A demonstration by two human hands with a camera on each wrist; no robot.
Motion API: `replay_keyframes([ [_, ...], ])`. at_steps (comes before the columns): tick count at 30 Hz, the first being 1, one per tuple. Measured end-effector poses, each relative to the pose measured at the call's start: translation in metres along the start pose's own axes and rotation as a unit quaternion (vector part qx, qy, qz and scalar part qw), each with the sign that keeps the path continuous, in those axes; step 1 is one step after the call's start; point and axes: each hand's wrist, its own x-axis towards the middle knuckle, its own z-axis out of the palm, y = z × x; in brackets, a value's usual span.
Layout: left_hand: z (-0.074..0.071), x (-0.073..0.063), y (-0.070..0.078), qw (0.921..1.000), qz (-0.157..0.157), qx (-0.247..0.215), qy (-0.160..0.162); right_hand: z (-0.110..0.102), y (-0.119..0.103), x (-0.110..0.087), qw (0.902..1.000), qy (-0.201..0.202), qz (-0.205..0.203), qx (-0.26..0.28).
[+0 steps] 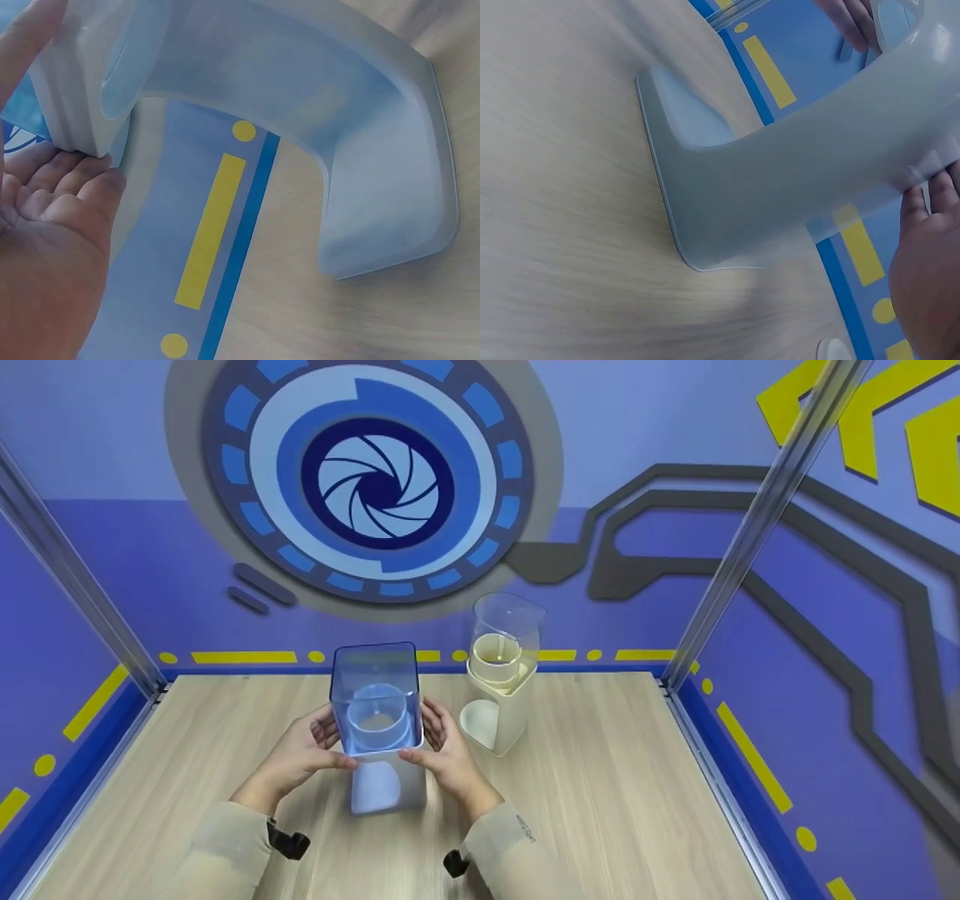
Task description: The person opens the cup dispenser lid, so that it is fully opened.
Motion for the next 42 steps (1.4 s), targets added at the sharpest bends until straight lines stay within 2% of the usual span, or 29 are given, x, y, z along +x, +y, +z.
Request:
replay_keyframes([
  [5,0.005,-0.003,-0.004,0.9997,0.0,0.006,0.022,0.001,-0.005,-0.006,0.9997,-0.002,0.024,-0.003],
  [10,0.011,-0.008,-0.006,0.9988,0.008,0.006,0.049,0.003,-0.021,-0.015,0.9988,0.007,0.037,-0.03],
  [19,0.021,-0.021,-0.009,0.9943,0.013,0.014,0.105,0.021,-0.069,-0.021,0.9972,0.046,-0.051,-0.03],
  [24,0.037,-0.027,-0.012,0.9898,0.028,0.019,0.139,0.038,-0.086,-0.02,0.9904,0.069,-0.092,-0.076],
  [27,0.048,-0.029,-0.014,0.986,0.037,0.024,0.161,0.045,-0.088,-0.019,0.9854,0.085,-0.101,-0.107],
  [31,0.054,-0.03,-0.015,0.9829,0.033,0.043,0.176,0.049,-0.085,-0.013,0.9822,0.099,-0.091,-0.131],
  [37,0.055,-0.031,-0.017,0.982,0.037,0.052,0.178,0.044,-0.076,0.0,0.9778,0.108,-0.078,-0.161],
  [42,0.055,-0.033,-0.018,0.9836,0.044,0.046,0.169,0.042,-0.071,0.004,0.9781,0.119,-0.081,-0.151],
])
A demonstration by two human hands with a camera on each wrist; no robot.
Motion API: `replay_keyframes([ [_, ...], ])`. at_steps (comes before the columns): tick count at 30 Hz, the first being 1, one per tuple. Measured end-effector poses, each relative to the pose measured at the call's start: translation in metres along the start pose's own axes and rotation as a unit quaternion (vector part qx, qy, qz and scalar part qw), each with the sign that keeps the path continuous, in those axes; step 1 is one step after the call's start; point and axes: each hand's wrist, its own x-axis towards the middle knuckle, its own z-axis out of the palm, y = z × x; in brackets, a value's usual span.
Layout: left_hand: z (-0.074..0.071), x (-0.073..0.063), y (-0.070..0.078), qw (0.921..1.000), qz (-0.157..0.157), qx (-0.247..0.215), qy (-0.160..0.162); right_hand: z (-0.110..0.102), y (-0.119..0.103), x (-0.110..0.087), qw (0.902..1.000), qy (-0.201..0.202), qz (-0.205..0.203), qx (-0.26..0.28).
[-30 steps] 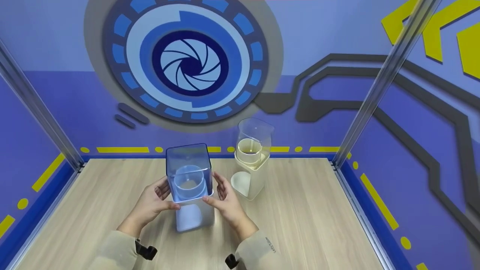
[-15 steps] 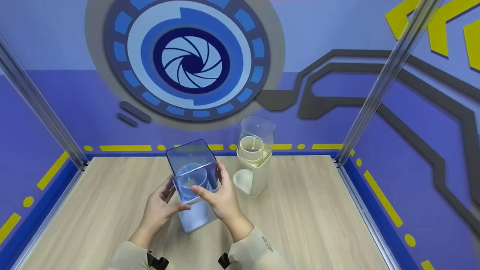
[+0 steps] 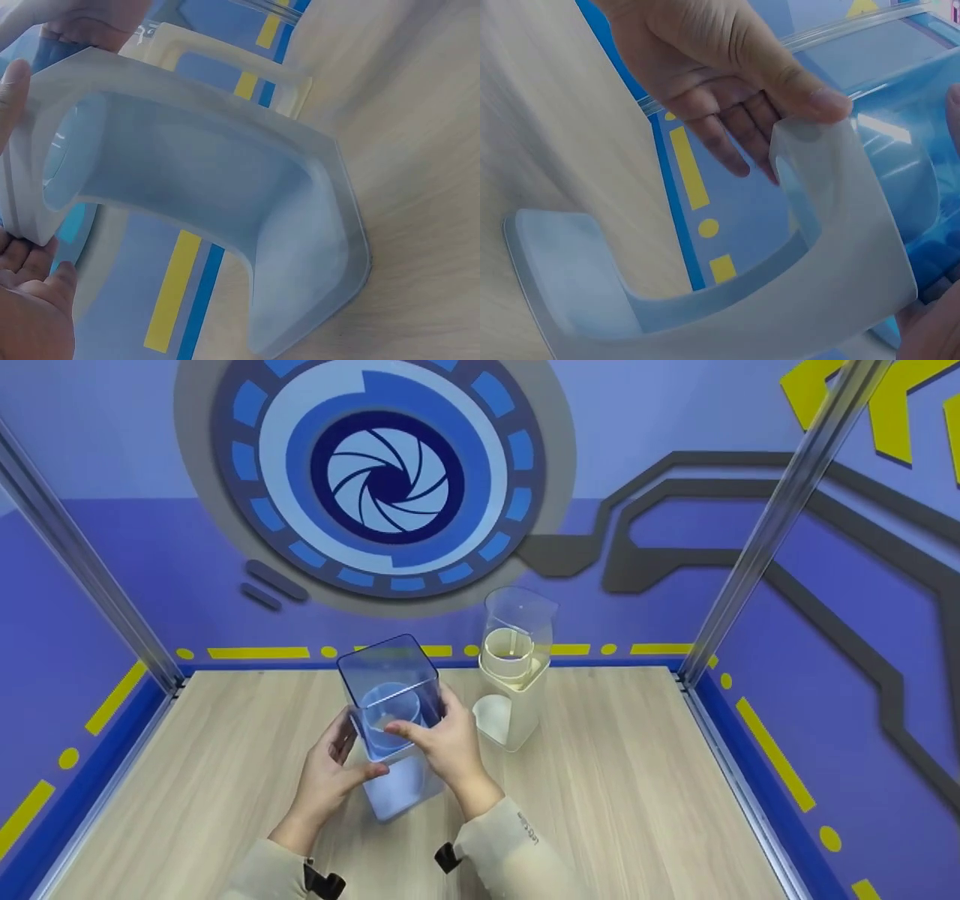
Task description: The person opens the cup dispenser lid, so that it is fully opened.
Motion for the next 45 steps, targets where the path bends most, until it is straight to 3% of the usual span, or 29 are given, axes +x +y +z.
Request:
replay_keyframes([
  [4,-0.004,0.001,0.003,0.9999,0.006,-0.01,-0.012,-0.002,0.002,0.002,1.0,0.002,0.0,-0.002],
  [11,-0.022,0.014,0.017,0.9966,0.067,-0.038,-0.028,-0.009,0.008,0.009,0.9998,-0.016,-0.005,0.007],
  [14,-0.03,0.023,0.025,0.9946,0.08,-0.051,-0.042,-0.012,0.01,0.014,0.9996,-0.026,-0.006,0.014],
  [22,-0.042,0.043,0.042,0.9935,0.073,-0.057,-0.066,-0.019,0.02,0.03,0.995,-0.087,-0.008,0.048],
  [31,-0.045,0.052,0.048,0.9883,0.066,-0.098,-0.097,-0.02,0.032,0.047,0.9811,-0.161,-0.007,0.107],
  [45,-0.049,0.061,0.051,0.9821,0.053,-0.116,-0.139,-0.021,0.042,0.051,0.9798,-0.181,-0.007,0.085],
])
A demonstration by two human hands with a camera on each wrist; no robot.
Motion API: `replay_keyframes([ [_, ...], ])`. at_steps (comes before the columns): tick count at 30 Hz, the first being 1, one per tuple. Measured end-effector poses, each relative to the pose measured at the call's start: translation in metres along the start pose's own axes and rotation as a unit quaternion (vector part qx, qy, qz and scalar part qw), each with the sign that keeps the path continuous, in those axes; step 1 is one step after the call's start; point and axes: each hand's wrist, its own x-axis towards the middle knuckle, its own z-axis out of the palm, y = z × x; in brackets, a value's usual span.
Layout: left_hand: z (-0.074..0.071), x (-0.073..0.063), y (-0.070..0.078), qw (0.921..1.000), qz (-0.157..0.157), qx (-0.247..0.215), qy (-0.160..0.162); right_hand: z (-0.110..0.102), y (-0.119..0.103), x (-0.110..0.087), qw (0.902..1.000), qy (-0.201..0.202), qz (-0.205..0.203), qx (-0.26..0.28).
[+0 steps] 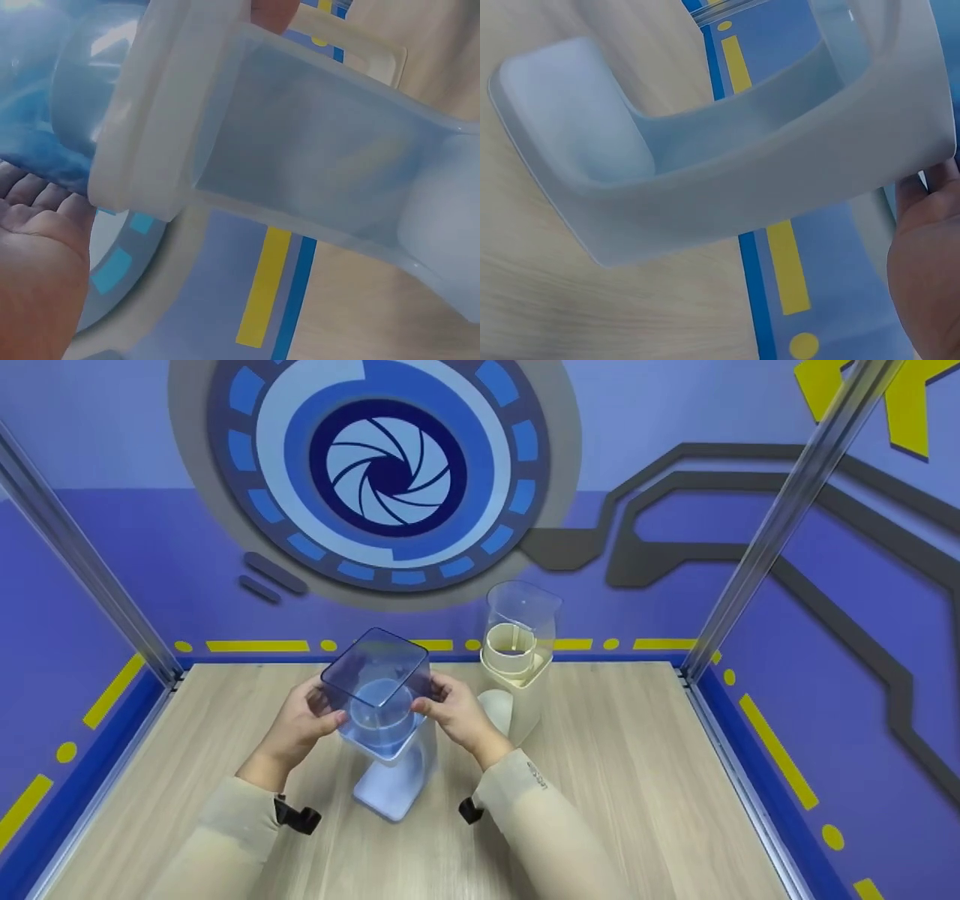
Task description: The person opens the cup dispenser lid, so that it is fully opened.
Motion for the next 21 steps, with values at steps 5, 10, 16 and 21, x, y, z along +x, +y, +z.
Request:
replay_keyframes([
  [5,-0.005,0.006,-0.007,0.9988,-0.003,-0.01,-0.048,-0.002,0.003,0.0,0.9999,-0.013,-0.003,-0.003],
  [10,-0.01,0.008,-0.009,0.9983,-0.013,-0.017,-0.055,-0.001,0.005,-0.001,0.9997,-0.021,0.001,0.013],
  [16,-0.012,0.01,-0.008,0.9984,-0.013,-0.012,-0.053,0.001,0.008,-0.004,0.9994,-0.017,-0.001,0.031],
  [21,-0.01,0.008,-0.007,0.9988,-0.028,-0.005,-0.041,0.003,0.009,-0.009,0.9997,0.01,0.008,0.019],
])
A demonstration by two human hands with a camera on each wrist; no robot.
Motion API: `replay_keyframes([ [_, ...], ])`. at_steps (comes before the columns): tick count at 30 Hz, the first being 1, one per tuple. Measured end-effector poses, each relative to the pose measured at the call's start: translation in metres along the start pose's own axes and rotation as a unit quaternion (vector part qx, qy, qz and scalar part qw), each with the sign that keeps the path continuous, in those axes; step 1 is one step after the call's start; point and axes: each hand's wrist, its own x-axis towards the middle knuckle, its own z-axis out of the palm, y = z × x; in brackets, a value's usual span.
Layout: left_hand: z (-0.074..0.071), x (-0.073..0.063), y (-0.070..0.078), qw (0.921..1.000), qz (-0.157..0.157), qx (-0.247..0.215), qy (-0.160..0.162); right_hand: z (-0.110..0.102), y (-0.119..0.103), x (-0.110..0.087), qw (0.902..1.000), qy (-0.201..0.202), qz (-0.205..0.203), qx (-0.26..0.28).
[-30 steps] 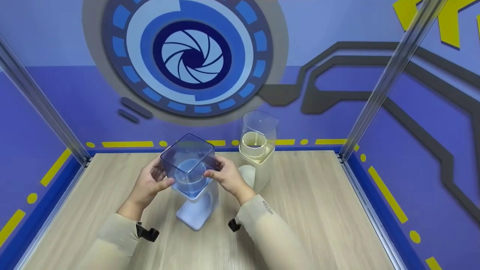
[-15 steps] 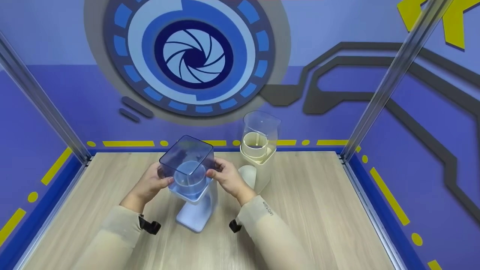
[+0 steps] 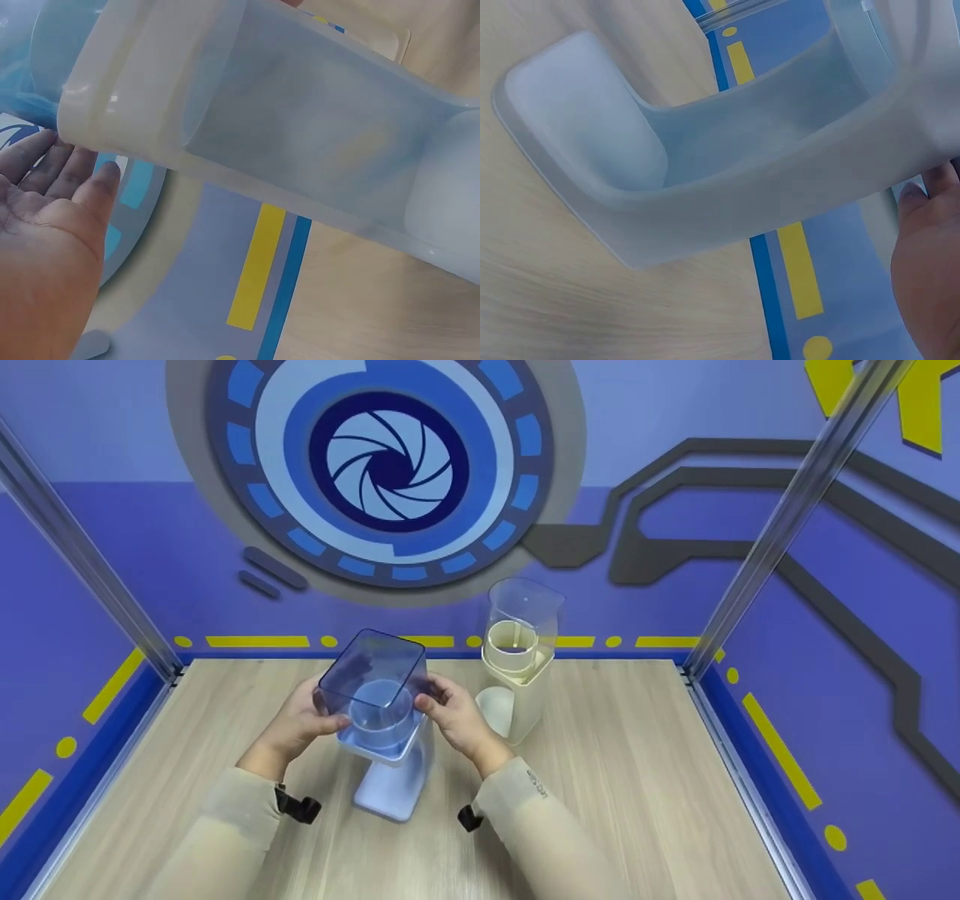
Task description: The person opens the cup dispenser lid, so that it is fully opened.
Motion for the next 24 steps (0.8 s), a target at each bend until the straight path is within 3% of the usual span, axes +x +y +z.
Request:
replay_keyframes([
  [7,0.009,0.002,0.001,0.9996,0.004,0.026,-0.001,0.001,0.003,-0.006,0.9987,0.047,0.018,0.009],
  [11,0.013,0.0,-0.002,0.9994,-0.01,0.032,0.006,0.003,0.002,-0.015,0.9966,0.081,0.015,-0.005],
  [16,0.013,-0.001,-0.007,0.9995,-0.018,0.025,-0.003,0.015,-0.009,-0.029,0.9927,0.11,-0.04,-0.029],
  [21,0.011,-0.004,-0.01,0.9994,-0.03,0.015,-0.003,0.032,-0.024,-0.042,0.9849,0.118,-0.127,-0.008],
  [24,0.011,-0.005,-0.01,0.9994,-0.035,0.007,-0.003,0.043,-0.027,-0.049,0.982,0.114,-0.15,0.002],
])
